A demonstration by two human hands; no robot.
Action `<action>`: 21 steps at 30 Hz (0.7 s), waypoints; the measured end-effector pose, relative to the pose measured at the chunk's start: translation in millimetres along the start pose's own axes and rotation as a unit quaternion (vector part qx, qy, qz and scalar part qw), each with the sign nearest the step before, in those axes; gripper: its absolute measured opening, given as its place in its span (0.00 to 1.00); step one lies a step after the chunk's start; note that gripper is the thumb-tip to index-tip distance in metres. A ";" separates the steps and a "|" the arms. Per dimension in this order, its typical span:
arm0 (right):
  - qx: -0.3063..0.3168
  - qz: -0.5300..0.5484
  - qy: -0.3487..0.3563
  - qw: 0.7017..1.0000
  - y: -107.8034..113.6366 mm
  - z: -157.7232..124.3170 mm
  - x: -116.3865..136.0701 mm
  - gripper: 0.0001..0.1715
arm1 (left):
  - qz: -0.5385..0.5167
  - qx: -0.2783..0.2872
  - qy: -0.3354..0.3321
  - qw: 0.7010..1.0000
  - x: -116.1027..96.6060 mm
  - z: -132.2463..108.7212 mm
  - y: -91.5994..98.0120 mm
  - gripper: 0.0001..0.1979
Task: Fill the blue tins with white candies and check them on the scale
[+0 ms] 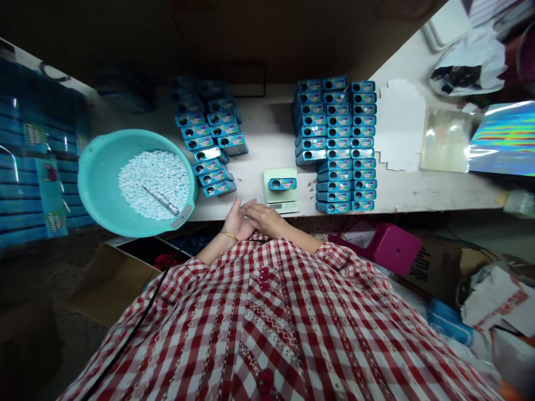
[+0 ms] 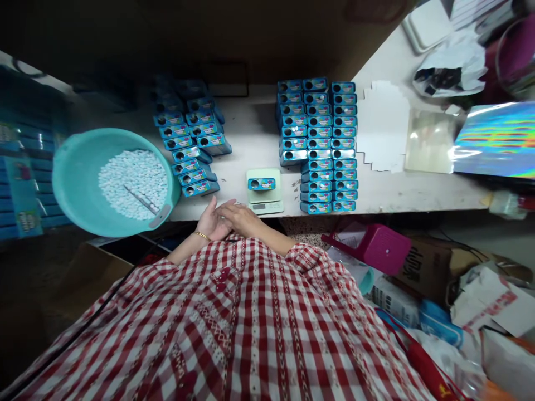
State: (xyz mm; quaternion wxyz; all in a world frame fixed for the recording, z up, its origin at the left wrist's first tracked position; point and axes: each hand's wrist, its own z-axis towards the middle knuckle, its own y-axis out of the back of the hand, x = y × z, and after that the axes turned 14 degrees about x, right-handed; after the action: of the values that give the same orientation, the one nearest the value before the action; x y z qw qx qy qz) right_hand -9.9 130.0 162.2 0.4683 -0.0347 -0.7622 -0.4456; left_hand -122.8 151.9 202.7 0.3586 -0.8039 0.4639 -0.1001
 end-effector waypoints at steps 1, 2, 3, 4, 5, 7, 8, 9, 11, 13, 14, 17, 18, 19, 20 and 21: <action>-0.013 0.015 0.003 1.000 4.0 -2.1 -0.6 0.08 | 0.002 0.000 -0.005 1.000 0.6 0.5 -4.5 0.25; -0.033 0.030 0.005 0.999 9.4 -4.6 -1.4 0.07 | 0.005 0.001 -0.014 1.000 1.3 1.3 -9.5 0.24; -0.059 0.044 0.006 0.997 16.1 -7.5 -2.8 0.06 | 0.007 0.003 -0.026 1.000 1.9 2.4 -14.8 0.23; -0.089 0.053 0.001 0.995 24.0 -10.8 -4.9 0.06 | 0.010 0.007 -0.040 0.999 1.9 3.8 -20.2 0.22; -0.118 0.055 -0.009 0.991 32.6 -14.3 -8.1 0.06 | 0.013 0.012 -0.055 0.998 1.3 5.3 -25.1 0.21; -0.154 0.040 -0.043 0.986 50.3 -21.3 -17.3 0.07 | 0.026 0.020 -0.086 0.996 -2.9 8.1 -31.5 0.19; -0.156 0.022 -0.067 0.985 58.3 -24.2 -22.8 0.08 | 0.039 0.019 -0.107 0.993 -6.9 9.0 -32.2 0.17; -0.147 -0.001 -0.093 0.985 65.1 -26.4 -28.5 0.08 | 0.056 0.011 -0.134 0.989 -12.1 9.3 -30.8 0.15; -0.111 -0.057 -0.142 0.982 74.1 -28.0 -38.6 0.09 | 0.099 -0.018 -0.204 0.974 -26.2 7.9 -21.4 0.12; -0.071 -0.111 -0.173 0.976 77.0 -26.1 -45.3 0.10 | 0.135 -0.059 -0.280 0.949 -44.2 4.5 -3.6 0.11; -0.053 -0.133 -0.180 0.973 76.8 -24.3 -47.4 0.11 | 0.149 -0.080 -0.316 0.934 -54.2 2.5 8.2 0.12; -0.021 -0.168 -0.181 0.969 73.9 -19.4 -50.5 0.13 | 0.181 -0.164 -0.403 0.882 -85.4 -1.9 54.1 0.12; -0.023 -0.170 -0.180 0.969 73.1 -18.8 -51.3 0.13 | 0.194 -0.196 -0.421 0.864 -95.6 -2.2 71.8 0.13; -0.032 -0.169 -0.176 0.969 72.6 -19.0 -52.2 0.13 | 0.211 -0.228 -0.432 0.847 -105.3 -1.9 89.8 0.14; -0.046 -0.162 -0.168 0.971 72.5 -19.8 -53.0 0.13 | 0.237 -0.254 -0.426 0.835 -114.5 -1.0 107.3 0.15; -0.065 -0.150 -0.155 0.974 72.6 -21.4 -53.4 0.13 | 0.272 -0.273 -0.407 0.828 -122.9 0.1 123.3 0.16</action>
State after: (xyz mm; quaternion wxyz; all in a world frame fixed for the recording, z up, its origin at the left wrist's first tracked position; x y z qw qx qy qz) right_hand 68.8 177.9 172.9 0.2689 -0.0191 -0.7912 -0.5490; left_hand -273.4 214.0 141.2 0.2939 -0.6780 0.4845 0.4682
